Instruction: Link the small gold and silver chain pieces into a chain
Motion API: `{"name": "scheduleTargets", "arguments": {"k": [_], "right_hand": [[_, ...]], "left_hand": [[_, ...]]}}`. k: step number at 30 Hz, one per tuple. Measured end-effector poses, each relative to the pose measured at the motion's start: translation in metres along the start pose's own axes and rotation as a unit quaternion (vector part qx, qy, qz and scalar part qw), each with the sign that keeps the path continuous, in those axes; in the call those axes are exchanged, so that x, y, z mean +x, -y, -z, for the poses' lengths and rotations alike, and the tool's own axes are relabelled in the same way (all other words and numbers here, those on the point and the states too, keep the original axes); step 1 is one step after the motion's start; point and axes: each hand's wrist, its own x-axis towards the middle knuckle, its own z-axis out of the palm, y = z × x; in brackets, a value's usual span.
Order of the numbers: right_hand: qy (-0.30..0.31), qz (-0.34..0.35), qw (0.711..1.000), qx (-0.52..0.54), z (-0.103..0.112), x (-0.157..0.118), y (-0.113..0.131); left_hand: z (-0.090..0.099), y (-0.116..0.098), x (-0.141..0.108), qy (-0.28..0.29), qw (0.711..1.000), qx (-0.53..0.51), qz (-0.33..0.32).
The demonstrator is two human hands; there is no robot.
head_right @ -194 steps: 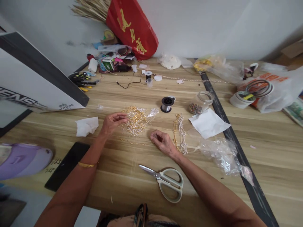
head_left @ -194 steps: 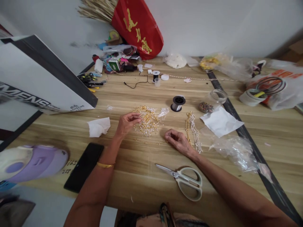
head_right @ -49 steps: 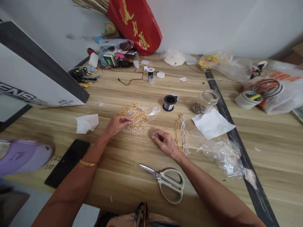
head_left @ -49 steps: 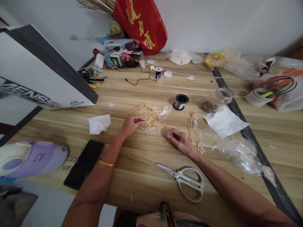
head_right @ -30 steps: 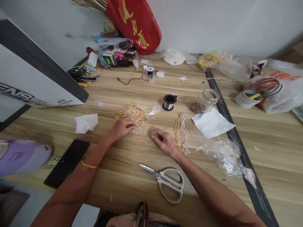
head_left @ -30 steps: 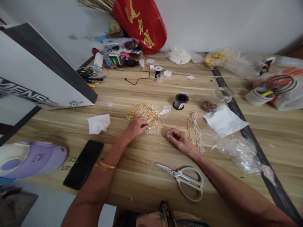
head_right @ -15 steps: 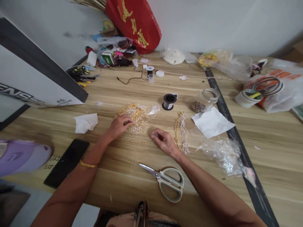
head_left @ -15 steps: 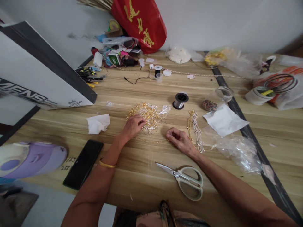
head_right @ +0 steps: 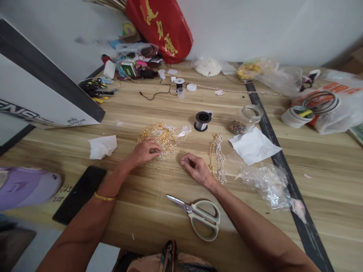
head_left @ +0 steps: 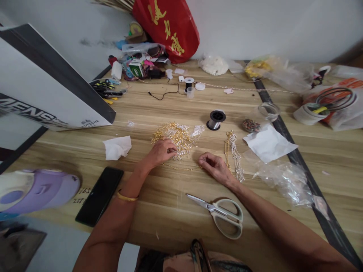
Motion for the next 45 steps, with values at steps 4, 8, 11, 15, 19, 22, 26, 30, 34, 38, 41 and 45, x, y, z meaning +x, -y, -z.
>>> {"name": "scheduleTargets", "arguments": {"k": [4, 8, 11, 15, 19, 22, 26, 30, 34, 38, 41, 45], "right_hand": [[0.002, 0.003, 1.0, 0.002, 0.0, 0.0, 0.0], [0.004, 0.005, 1.0, 0.004, 0.0, -0.001, 0.0], [0.005, 0.007, 1.0, 0.006, 0.0, -0.001, 0.001], [0.004, 0.006, 1.0, 0.004, 0.0, -0.001, 0.0], [0.005, 0.003, 1.0, 0.001, 0.0, -0.001, -0.001], [0.003, 0.005, 1.0, 0.0, 0.0, 0.0, -0.001], [0.006, 0.004, 1.0, -0.002, 0.0, 0.0, -0.001], [0.004, 0.004, 1.0, 0.0, 0.0, -0.001, 0.0], [0.002, 0.003, 1.0, -0.002, 0.0, -0.001, 0.002], [0.0, 0.006, 1.0, -0.008, 0.0, 0.0, 0.002], [0.002, 0.004, 1.0, -0.002, 0.0, 0.0, 0.001], [0.003, 0.004, 1.0, 0.002, 0.0, -0.001, 0.0]], "left_hand": [[-0.001, -0.002, 0.001, 0.002, 0.999, 0.032, 0.011], [0.002, 0.001, 0.0, -0.025, 0.999, 0.028, 0.033], [0.003, 0.004, 0.0, -0.034, 0.999, 0.011, 0.04], [0.005, 0.007, -0.001, -0.03, 0.999, -0.005, 0.036], [0.006, 0.007, -0.002, -0.028, 0.999, -0.02, 0.038], [0.007, 0.007, -0.003, -0.026, 0.998, -0.026, 0.046], [0.007, 0.008, -0.003, -0.025, 0.997, -0.038, 0.058], [0.007, 0.009, -0.004, -0.027, 0.996, -0.045, 0.07], [0.008, 0.008, -0.004, -0.033, 0.996, -0.044, 0.073], [0.009, 0.008, -0.004, -0.032, 0.995, -0.045, 0.078], [0.009, 0.008, -0.004, -0.033, 0.995, -0.045, 0.078], [0.009, 0.009, -0.004, -0.036, 0.996, -0.047, 0.062]]}}
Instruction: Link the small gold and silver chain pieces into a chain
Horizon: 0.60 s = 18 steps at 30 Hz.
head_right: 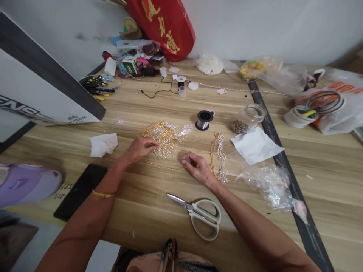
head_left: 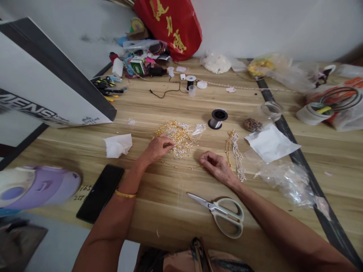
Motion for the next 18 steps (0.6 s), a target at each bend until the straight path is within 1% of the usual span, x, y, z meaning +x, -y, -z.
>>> {"name": "scheduleTargets", "arguments": {"k": [5, 10, 18], "right_hand": [[0.002, -0.002, 1.0, 0.0, 0.0002, 0.0, -0.0012], [0.003, -0.005, 1.0, -0.002, 0.0005, -0.0002, -0.0021], [-0.003, -0.003, 1.0, -0.008, 0.0001, -0.0005, 0.0015]], "left_hand": [[0.0, -0.0006, 0.0006, 0.0, 1.0, -0.002, -0.001], [0.0014, -0.0004, 0.0008, 0.002, 1.0, 0.0, -0.019], [0.0052, -0.005, 0.0003, 0.062, 0.996, 0.03, -0.054]]}}
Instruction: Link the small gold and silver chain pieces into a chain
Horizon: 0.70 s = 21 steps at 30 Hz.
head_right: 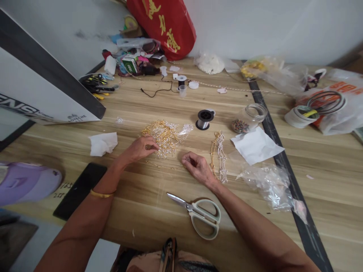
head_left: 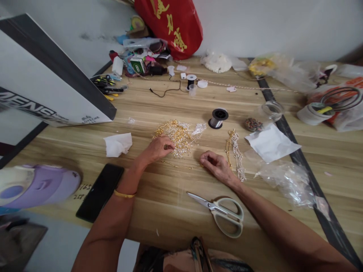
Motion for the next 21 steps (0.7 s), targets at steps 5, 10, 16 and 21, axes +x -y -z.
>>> {"name": "scheduleTargets", "arguments": {"k": [5, 10, 16, 21], "right_hand": [[-0.001, 0.002, 1.0, 0.0, 0.0001, 0.0002, -0.0019], [0.002, -0.004, 1.0, 0.009, -0.0002, 0.0002, -0.0013], [0.001, -0.002, 1.0, 0.009, -0.0005, 0.0002, -0.0017], [0.002, -0.002, 1.0, 0.015, -0.0007, -0.0001, -0.0051]], "left_hand": [[-0.0033, 0.0034, -0.0006, 0.02, 0.999, 0.047, -0.001], [-0.0033, 0.0058, -0.0006, 0.019, 0.998, 0.057, 0.014], [0.0015, 0.0025, -0.0005, 0.01, 0.998, 0.048, 0.027], [0.0038, 0.0056, -0.0022, 0.005, 0.999, 0.029, 0.041]]}}
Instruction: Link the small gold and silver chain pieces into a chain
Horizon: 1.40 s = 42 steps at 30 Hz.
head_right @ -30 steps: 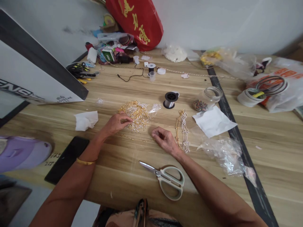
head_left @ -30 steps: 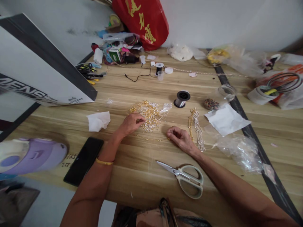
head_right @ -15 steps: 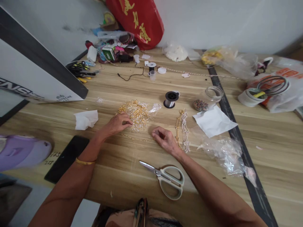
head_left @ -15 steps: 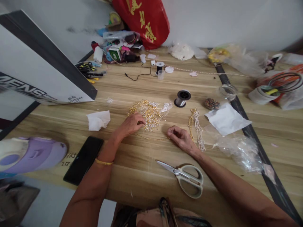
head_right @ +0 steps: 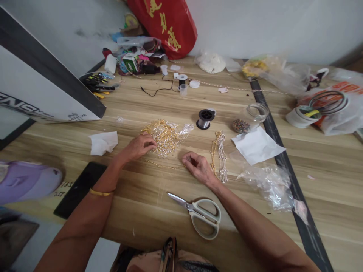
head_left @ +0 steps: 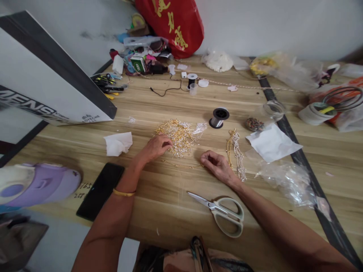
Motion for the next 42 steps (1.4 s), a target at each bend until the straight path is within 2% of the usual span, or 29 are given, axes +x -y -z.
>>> {"name": "scheduleTargets", "arguments": {"k": [9, 15, 22, 34, 42], "right_hand": [[-0.004, -0.002, 1.0, 0.0, -0.001, 0.0, 0.003], [-0.003, -0.002, 1.0, -0.004, 0.0, 0.0, 0.003], [-0.004, 0.003, 1.0, -0.002, -0.001, 0.0, 0.002], [-0.003, 0.004, 1.0, -0.007, 0.0, 0.0, 0.003], [-0.004, 0.003, 1.0, -0.007, 0.0, 0.001, 0.002]], "left_hand": [[0.005, 0.001, -0.003, 0.016, 1.0, 0.005, 0.0], [-0.001, -0.002, -0.001, -0.004, 1.0, 0.002, 0.019], [-0.01, -0.006, 0.003, -0.013, 1.0, 0.026, -0.001], [-0.011, -0.006, 0.004, -0.01, 0.999, 0.047, -0.017], [-0.009, 0.001, 0.002, -0.008, 0.999, 0.031, -0.004]]}}
